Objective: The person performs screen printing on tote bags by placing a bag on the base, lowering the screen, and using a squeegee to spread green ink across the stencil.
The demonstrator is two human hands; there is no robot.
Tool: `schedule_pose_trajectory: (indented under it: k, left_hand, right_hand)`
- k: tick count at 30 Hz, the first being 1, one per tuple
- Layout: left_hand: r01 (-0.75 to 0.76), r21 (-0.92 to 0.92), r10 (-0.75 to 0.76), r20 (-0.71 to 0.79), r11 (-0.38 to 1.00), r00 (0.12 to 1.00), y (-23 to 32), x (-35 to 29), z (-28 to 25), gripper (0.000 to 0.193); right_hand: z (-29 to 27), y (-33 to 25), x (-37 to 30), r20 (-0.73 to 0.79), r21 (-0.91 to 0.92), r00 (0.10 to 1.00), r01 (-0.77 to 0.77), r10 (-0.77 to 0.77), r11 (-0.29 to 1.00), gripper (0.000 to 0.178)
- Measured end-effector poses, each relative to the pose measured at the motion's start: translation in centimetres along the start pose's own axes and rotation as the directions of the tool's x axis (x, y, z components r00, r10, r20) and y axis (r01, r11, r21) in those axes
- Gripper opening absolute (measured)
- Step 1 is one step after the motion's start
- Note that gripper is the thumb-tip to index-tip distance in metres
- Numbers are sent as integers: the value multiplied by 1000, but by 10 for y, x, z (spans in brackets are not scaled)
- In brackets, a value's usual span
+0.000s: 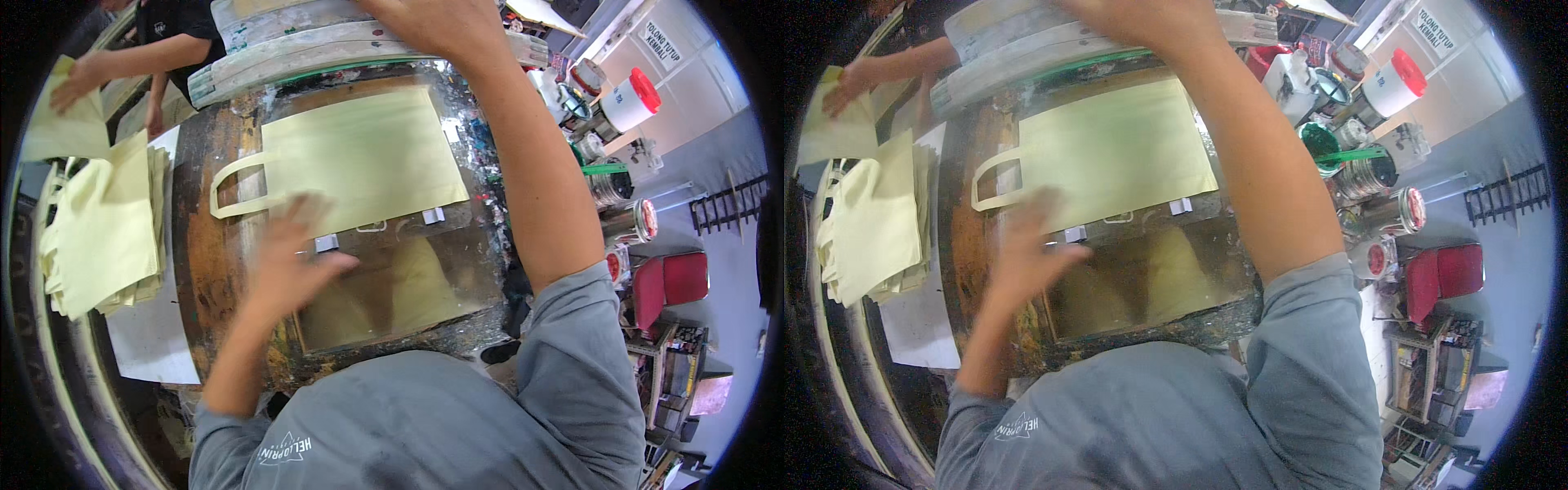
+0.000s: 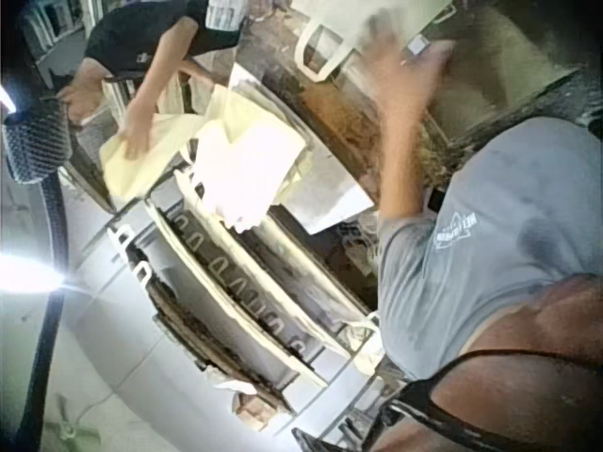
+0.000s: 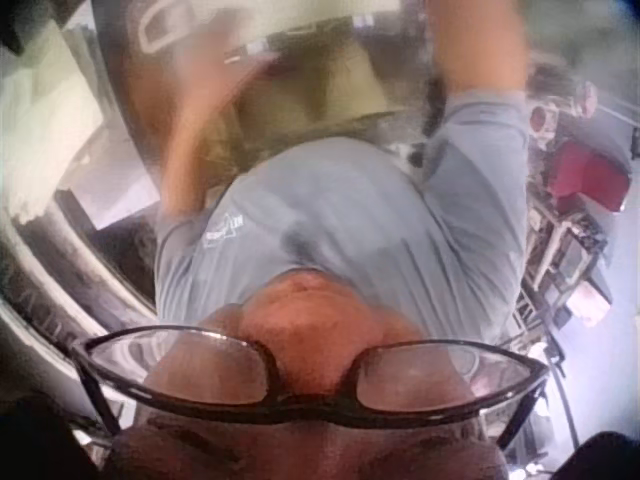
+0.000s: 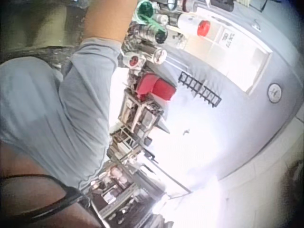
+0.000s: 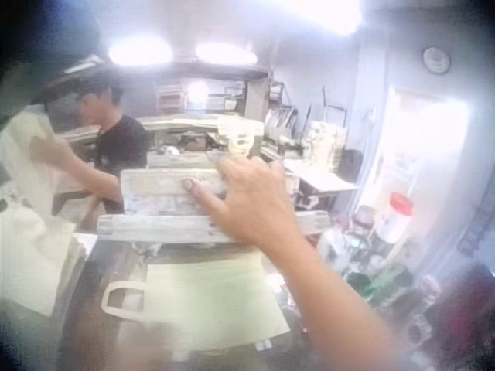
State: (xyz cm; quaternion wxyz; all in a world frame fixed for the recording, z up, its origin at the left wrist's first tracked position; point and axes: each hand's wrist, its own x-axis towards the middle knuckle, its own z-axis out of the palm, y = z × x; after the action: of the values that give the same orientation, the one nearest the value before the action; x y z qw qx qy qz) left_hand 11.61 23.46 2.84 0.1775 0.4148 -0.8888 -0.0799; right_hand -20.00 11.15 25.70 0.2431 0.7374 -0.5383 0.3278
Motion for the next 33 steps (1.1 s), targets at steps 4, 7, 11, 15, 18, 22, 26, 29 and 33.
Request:
schedule_pose_trajectory:
  k: [4,7,11,15,18,22,26,29,33]
  left_hand:
    - [-70,57,60,166,996,984,76,64,109,115]
    - [-41,22,35,249,999,968,78,73,123,121]
    - [-70,12,68,143,997,987,79,63,134,118]
    - [-2,74,1,21,997,1000,72,68,109,110]
    - [381,-482,-510,-169,789,844,43,83,30,103]
    - [77,-943,-568,-129,324,813,8,80,-63,111]
    - [246,-873,-578,-48,420,815,17,36,-22,97]
    - [307,-784,-576,-78,540,813,13,2,39,111]
    - [408,-332,-497,-253,851,830,1,-26,87,123]
  right_hand:
    - [-5,-4,5,114,-22,992,-46,48,999,83]
    - [-8,-1,3,114,-26,993,-39,41,999,83]
    - [0,4,0,174,-24,982,-71,74,997,84]
    - [13,3,6,-71,34,997,23,-21,999,83]
    - [9,2,-2,52,31,999,-19,18,999,72]
    - [1,-12,-63,-23,-81,997,66,-68,995,53]
    - [3,-12,-141,342,101,931,99,-128,990,63]
    - [33,-16,-176,557,95,830,-48,-13,994,69]
    - [49,-12,-192,615,63,785,-140,72,988,66]
